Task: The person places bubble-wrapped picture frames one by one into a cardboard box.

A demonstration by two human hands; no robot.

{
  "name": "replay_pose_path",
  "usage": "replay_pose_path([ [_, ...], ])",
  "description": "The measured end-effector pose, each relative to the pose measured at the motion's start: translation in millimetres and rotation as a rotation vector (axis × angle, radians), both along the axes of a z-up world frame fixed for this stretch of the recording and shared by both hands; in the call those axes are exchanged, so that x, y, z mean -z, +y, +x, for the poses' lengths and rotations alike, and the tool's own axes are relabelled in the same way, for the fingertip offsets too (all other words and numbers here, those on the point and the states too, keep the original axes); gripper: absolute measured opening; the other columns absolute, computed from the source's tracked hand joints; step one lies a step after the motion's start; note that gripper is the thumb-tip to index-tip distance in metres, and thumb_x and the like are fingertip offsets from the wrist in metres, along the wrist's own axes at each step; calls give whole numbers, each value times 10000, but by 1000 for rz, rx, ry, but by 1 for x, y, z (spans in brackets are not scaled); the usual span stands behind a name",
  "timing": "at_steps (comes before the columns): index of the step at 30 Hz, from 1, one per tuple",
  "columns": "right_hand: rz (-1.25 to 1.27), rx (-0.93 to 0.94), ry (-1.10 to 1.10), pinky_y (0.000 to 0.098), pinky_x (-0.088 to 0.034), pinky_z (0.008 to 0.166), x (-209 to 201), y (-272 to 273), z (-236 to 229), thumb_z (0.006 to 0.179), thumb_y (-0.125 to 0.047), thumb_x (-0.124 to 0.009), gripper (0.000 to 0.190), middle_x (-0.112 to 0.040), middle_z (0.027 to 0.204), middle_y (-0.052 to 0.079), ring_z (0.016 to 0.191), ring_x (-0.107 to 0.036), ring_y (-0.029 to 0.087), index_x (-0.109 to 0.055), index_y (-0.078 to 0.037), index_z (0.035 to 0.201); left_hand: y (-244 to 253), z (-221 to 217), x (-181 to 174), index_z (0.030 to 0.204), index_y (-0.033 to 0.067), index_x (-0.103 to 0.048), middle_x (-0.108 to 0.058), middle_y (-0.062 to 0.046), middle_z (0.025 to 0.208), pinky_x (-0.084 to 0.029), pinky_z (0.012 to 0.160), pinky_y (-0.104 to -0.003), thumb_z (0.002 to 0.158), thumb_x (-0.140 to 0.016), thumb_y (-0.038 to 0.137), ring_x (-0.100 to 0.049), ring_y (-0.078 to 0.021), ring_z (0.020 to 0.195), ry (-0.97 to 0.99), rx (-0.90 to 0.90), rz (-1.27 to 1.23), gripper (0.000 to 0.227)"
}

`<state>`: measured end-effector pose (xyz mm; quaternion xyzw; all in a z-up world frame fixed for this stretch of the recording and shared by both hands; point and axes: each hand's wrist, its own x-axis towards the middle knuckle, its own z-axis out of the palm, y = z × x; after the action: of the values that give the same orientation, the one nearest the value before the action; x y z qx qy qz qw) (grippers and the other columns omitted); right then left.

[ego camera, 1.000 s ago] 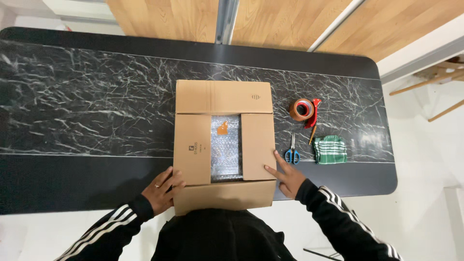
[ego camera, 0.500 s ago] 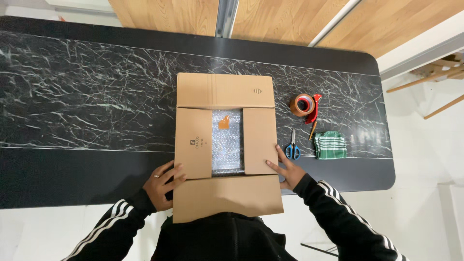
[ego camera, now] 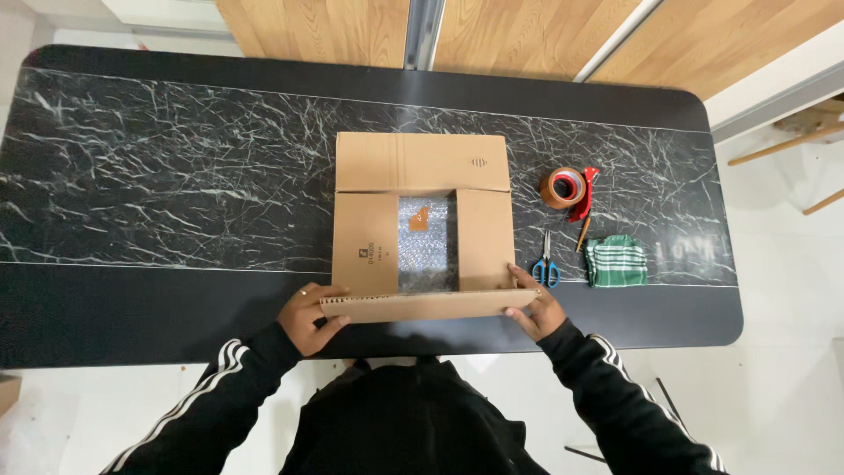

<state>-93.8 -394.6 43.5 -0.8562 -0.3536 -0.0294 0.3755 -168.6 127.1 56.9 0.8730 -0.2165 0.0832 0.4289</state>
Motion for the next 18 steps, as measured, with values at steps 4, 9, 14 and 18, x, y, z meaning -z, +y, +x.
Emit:
replay_pose_path([
  [4,176,238,100,597,-529,1095,-9,16,-13,888,-288,-840,421,-660,1465,273,1334,-631,488,-772,8,1180,-17,1,-17,882,114,-824,-796,-80,927,-618,791,-409,877,-835,382,-758,-323,879,80,-213,-104,268],
  [9,335,408,274,581,-523,1107,-25,38,-18,898,-157,-839,298,-685,1459,260,1365,-624,475,-783,42,1111,-38,2,-2,867,102,-786,-758,-108,821,-593,759,-426,835,-890,432,-734,-333,809,207,-496,-185,348],
  [14,408,490,456,538,-521,1134,-26,38,1,898,-171,-865,361,-684,1456,241,1397,-609,434,-785,54,1168,-64,22,-39,1410,83,-686,-784,-191,1178,-572,976,-508,807,-882,474,-732,-389,1101,182,-679,-225,745],
  [18,416,518,448,576,-569,1050,-14,38,15,866,-162,-901,321,-684,1424,270,1297,-661,477,-750,82,1010,-59,62,-39,1455,-37,-586,-750,-238,1213,-544,1011,-532,868,-807,509,-710,-407,1097,-50,-587,-58,831],
])
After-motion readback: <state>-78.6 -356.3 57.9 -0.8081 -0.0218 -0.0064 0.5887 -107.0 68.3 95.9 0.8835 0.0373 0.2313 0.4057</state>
